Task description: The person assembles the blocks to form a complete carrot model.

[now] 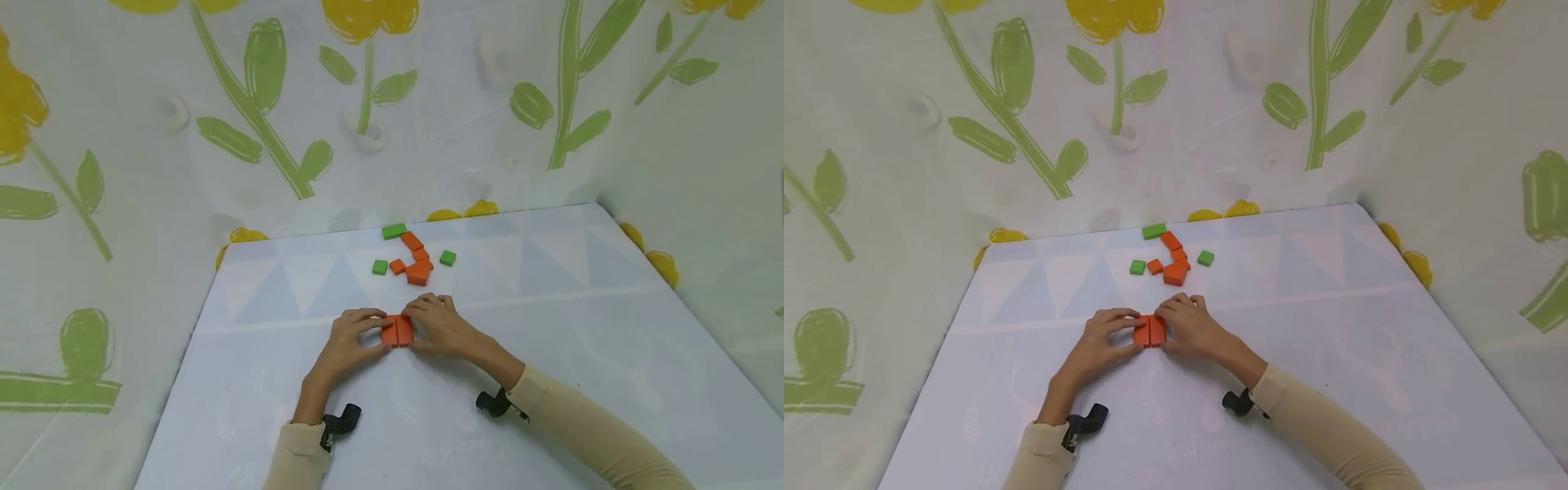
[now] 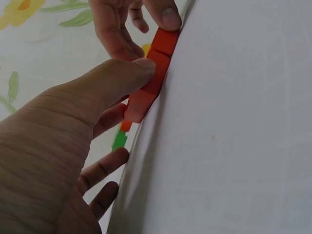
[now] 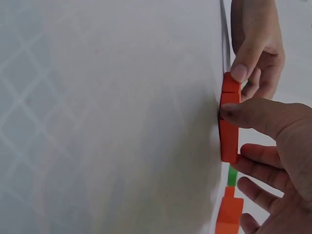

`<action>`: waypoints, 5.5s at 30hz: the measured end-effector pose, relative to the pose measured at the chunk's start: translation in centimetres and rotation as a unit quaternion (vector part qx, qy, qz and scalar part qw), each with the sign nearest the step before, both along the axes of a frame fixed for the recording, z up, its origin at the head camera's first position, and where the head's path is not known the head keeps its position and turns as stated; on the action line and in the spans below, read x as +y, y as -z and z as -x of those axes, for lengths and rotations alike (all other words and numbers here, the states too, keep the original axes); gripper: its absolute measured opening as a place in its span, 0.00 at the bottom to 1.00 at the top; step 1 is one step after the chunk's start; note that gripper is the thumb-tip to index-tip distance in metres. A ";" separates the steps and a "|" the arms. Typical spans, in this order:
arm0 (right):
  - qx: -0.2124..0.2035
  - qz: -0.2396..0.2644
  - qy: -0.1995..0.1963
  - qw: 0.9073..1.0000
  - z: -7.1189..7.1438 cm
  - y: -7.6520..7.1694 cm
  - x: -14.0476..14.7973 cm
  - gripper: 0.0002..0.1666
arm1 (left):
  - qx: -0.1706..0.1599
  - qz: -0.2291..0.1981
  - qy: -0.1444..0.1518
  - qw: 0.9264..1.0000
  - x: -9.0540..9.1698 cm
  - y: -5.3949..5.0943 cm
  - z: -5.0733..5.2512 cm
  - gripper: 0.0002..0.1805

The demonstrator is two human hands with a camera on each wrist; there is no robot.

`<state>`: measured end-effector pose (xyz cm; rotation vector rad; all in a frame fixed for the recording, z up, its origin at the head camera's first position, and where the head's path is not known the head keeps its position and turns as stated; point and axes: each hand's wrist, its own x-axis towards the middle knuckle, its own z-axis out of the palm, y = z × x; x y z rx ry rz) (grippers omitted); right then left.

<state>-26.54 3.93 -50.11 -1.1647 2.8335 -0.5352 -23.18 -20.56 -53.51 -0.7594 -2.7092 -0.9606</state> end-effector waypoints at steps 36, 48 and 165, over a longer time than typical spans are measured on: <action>-0.017 0.033 0.142 0.989 9.6 -1.8 3.2 0.27 | -0.031 -0.015 -0.003 0.999 0.0 -0.1 -0.1 0.24; -0.035 0.002 0.144 0.989 15.2 -2.0 1.8 0.26 | -0.038 -0.013 -0.008 0.999 0.2 0.1 -0.3 0.24; 0.035 0.010 0.000 0.999 0.3 0.2 3.0 0.32 | -0.052 -0.025 -0.013 0.998 0.0 0.1 0.0 0.24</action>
